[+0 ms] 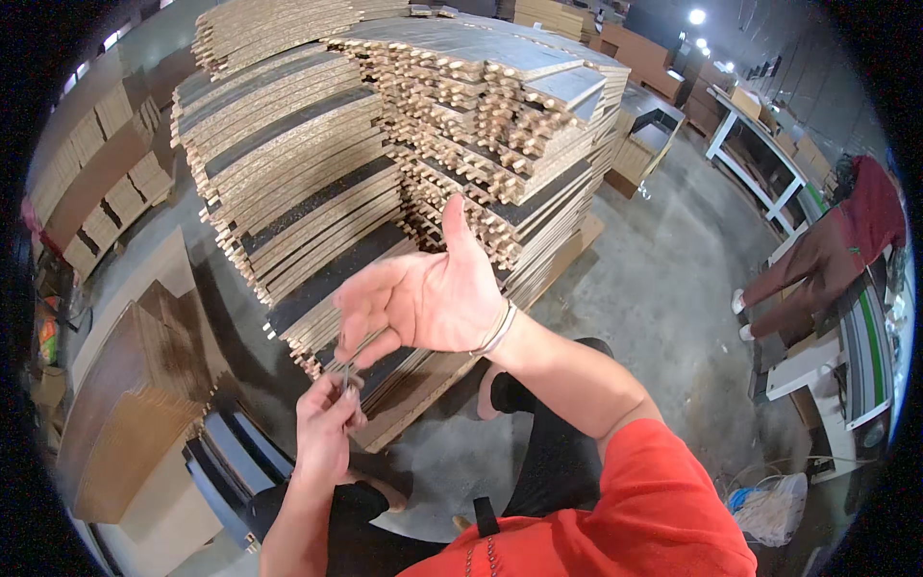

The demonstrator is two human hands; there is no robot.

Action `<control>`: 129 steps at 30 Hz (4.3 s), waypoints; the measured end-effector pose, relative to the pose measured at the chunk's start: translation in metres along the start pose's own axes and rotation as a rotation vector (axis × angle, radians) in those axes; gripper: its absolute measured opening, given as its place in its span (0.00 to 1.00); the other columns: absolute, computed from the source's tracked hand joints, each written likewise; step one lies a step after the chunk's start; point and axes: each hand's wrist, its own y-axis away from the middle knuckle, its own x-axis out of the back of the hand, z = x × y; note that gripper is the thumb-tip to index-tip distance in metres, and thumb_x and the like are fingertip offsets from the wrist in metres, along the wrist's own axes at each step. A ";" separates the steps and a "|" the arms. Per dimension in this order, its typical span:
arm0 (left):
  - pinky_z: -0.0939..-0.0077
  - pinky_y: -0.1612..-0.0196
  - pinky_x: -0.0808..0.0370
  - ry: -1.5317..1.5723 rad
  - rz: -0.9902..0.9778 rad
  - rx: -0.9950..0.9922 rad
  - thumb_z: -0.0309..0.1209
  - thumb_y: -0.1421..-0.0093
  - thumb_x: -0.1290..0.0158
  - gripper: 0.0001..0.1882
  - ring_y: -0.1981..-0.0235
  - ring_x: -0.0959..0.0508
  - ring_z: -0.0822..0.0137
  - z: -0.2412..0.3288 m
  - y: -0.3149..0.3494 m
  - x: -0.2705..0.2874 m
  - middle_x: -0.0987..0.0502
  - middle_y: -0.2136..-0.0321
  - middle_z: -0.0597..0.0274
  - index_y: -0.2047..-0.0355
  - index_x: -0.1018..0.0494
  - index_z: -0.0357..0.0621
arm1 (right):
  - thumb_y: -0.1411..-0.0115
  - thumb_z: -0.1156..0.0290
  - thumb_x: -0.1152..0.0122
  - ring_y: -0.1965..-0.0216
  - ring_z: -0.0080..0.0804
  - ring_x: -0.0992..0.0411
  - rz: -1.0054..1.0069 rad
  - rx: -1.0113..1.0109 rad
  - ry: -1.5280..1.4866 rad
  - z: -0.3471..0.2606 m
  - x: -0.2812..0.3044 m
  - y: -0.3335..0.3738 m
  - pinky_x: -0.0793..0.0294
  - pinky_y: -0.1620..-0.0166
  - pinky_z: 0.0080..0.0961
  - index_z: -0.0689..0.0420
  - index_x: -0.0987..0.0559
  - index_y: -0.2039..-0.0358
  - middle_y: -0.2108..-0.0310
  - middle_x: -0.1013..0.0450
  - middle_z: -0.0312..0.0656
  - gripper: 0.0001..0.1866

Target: Applying a finishing coat or glue to the edges of wood slats in an industrial workshop.

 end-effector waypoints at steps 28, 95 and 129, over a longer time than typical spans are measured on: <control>0.81 0.68 0.30 0.041 0.014 -0.089 0.27 0.31 0.59 0.10 0.74 0.29 0.75 0.002 -0.010 0.016 0.26 0.73 0.63 0.54 0.31 0.37 | 0.57 0.63 0.40 0.45 0.45 0.33 0.577 -0.262 2.791 -0.164 0.080 -0.189 0.33 0.46 0.43 0.54 0.26 0.50 0.50 0.31 0.51 0.30; 0.62 0.72 0.28 -1.437 0.231 -0.712 0.23 0.51 0.44 0.02 0.76 0.25 0.54 -0.136 -0.102 -0.020 0.27 0.78 0.55 0.77 0.24 0.45 | 0.42 0.39 0.49 0.71 0.27 0.27 1.416 -0.093 -0.233 0.136 0.097 0.147 0.28 0.67 0.31 0.58 0.21 0.66 0.68 0.25 0.36 0.30; 0.65 0.70 0.28 -1.154 -0.245 -0.594 0.21 0.52 0.44 0.03 0.74 0.23 0.54 -0.148 -0.043 -0.107 0.26 0.78 0.55 0.76 0.25 0.41 | 0.45 0.27 0.58 0.67 0.28 0.30 1.262 0.073 -0.278 0.134 0.107 0.165 0.31 0.59 0.24 0.60 0.25 0.55 0.66 0.28 0.37 0.44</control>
